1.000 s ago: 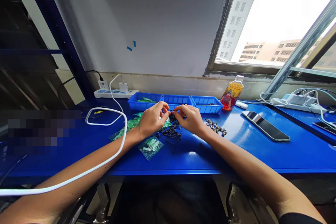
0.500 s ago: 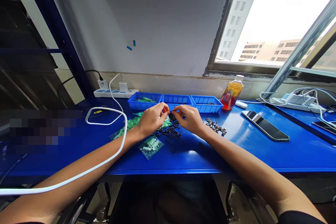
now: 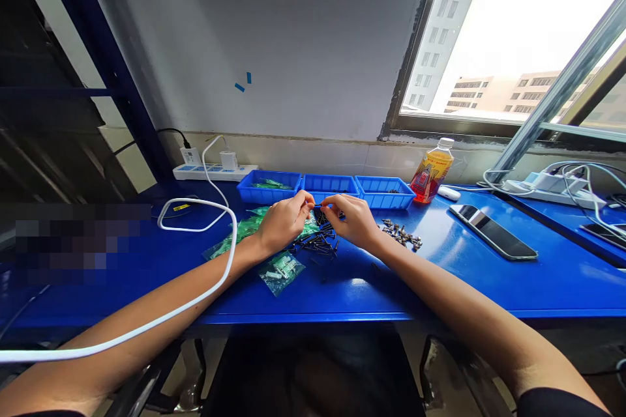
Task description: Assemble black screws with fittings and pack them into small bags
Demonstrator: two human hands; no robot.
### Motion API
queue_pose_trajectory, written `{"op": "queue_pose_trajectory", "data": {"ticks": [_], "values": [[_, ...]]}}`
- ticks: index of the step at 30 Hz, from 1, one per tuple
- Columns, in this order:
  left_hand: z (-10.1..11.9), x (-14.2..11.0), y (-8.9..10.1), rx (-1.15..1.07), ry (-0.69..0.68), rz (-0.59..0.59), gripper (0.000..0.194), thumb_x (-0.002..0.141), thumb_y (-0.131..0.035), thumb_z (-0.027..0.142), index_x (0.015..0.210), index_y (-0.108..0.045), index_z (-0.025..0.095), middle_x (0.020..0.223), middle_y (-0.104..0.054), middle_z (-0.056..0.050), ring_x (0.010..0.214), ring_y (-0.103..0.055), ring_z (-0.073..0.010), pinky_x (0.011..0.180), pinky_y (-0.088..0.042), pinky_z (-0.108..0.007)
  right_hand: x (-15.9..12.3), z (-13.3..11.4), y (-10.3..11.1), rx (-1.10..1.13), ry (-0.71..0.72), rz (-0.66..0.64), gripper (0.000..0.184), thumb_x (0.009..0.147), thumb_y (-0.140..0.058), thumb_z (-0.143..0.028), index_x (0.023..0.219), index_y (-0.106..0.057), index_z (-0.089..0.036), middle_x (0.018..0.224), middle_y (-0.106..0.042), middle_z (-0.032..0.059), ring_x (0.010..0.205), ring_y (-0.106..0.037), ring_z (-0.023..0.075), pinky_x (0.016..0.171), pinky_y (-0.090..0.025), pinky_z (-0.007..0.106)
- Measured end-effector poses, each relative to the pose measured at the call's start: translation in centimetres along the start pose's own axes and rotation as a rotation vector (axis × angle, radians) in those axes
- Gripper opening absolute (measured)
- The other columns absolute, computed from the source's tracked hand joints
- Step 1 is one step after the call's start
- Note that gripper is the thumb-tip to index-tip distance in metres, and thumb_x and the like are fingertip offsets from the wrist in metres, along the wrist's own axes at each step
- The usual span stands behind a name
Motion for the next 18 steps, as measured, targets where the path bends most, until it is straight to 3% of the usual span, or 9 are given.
{"op": "queue_pose_trajectory", "data": {"ticks": [12, 18], "values": [[0.11, -0.04, -0.10, 0.021, 0.009, -0.022, 0.023, 0.089, -0.031, 0.028, 0.083, -0.052, 0.020, 0.066, -0.065, -0.001, 0.060, -0.061, -0.0177, 0.057, -0.040, -0.026, -0.01, -0.06, -0.01, 0.007, 0.009, -0.017, 0.015, 0.084, -0.048, -0.021, 0.079, -0.061, -0.019, 0.060, -0.064, -0.0006, 0.052, -0.054, 0.0100, 0.057, -0.043, 0.021], [0.30, -0.09, -0.11, 0.004, 0.015, -0.020, 0.021, 0.085, -0.041, 0.035, 0.090, -0.054, 0.019, 0.068, -0.065, -0.002, 0.064, -0.062, -0.0190, 0.056, -0.040, -0.027, 0.04, -0.04, 0.36, -0.046, -0.023, 0.065, 0.012, 0.081, -0.050, -0.019, 0.073, -0.059, -0.018, 0.052, -0.059, -0.0020, 0.048, -0.054, 0.0104, 0.052, -0.040, 0.021]]}}
Point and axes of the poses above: each hand's wrist, its own x-axis towards the middle knuckle, its own y-axis out of the back of the hand, z = x × y, the point moved 5 cm from there along x, towards the middle knuckle
